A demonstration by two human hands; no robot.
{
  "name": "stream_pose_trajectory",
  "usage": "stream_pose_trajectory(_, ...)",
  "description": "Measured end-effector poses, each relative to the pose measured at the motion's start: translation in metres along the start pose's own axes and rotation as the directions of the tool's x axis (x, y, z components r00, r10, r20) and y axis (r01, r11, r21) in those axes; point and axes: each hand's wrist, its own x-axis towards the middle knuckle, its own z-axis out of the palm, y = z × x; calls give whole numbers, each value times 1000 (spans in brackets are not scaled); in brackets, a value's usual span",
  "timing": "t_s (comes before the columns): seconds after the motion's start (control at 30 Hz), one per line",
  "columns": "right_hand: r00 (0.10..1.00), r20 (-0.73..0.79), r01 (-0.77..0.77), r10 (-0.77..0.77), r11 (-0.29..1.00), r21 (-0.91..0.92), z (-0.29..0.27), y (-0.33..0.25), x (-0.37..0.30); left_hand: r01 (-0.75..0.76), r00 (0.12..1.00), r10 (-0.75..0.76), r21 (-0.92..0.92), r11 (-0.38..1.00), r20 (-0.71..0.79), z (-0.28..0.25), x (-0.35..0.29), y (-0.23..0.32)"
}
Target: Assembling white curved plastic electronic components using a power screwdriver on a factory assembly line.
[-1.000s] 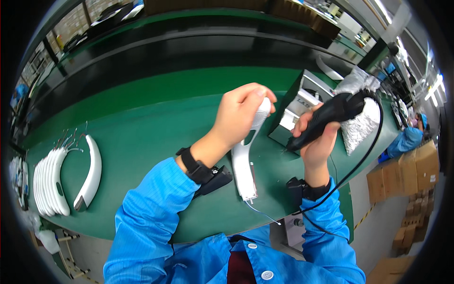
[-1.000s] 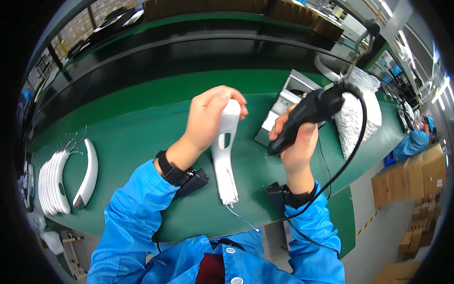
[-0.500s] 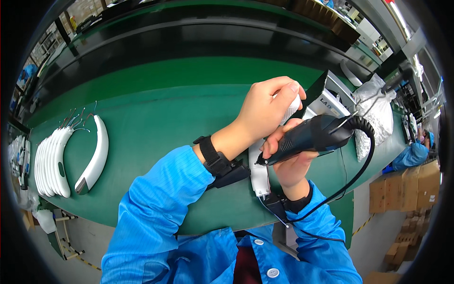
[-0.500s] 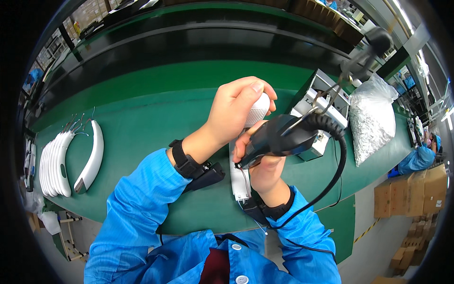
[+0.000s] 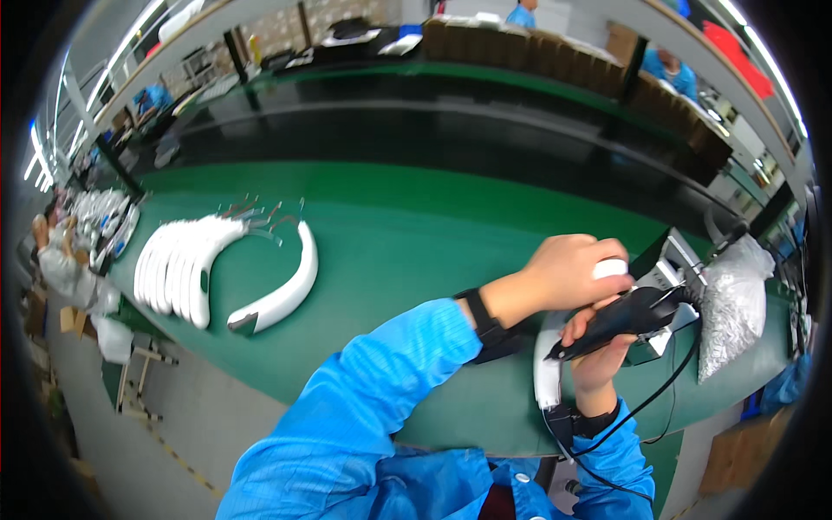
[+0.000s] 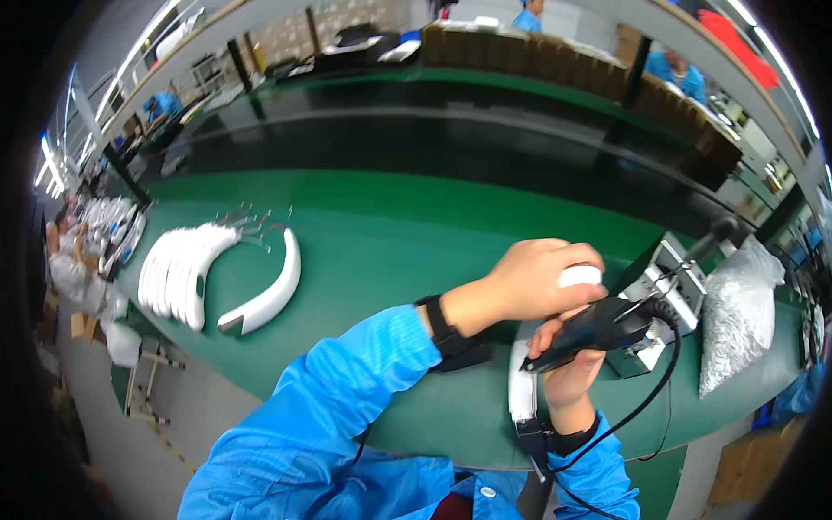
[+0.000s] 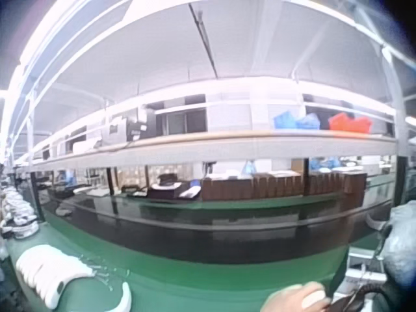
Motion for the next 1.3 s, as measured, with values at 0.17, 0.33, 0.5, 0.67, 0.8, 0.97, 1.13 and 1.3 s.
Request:
stream_pose_trajectory(0.17,950,-54,311,-307,947,80,-10,-48,7,165,985,-145,256,952,-95,-49,-7,-23)
stream_pose_trajectory(0.33,926,-160,307,-341,929,-207,-65,-58,-20,474,771,-154,395,787,-617,-104,13,-64)
stream_pose_trajectory(0.5,943,-169,254,-285,950,-184,-84,-44,-41,553,694,-222,310,773,-684,-103,9,-150)
stream_pose_trajectory(0.67,954,-175,218,-245,962,-162,-84,-39,-41,401,888,-202,477,782,-414,-47,-7,-146)
stream_pose_trajectory(0.8,966,-131,197,-223,962,-187,-85,-38,-36,417,903,-426,-122,901,-54,19,-26,-97)
stream_pose_trajectory(0.97,978,-141,122,-155,968,-221,-78,-36,-40,627,752,-444,-320,710,487,74,-82,-34)
stream_pose_trajectory(1.13,975,-151,134,-161,976,-174,-74,-42,-43,381,812,-269,-121,917,518,75,-92,-15)
stream_pose_trajectory(1.3,952,-192,228,-240,970,-82,-53,-50,-34,293,829,-174,-148,944,532,74,-96,-15)
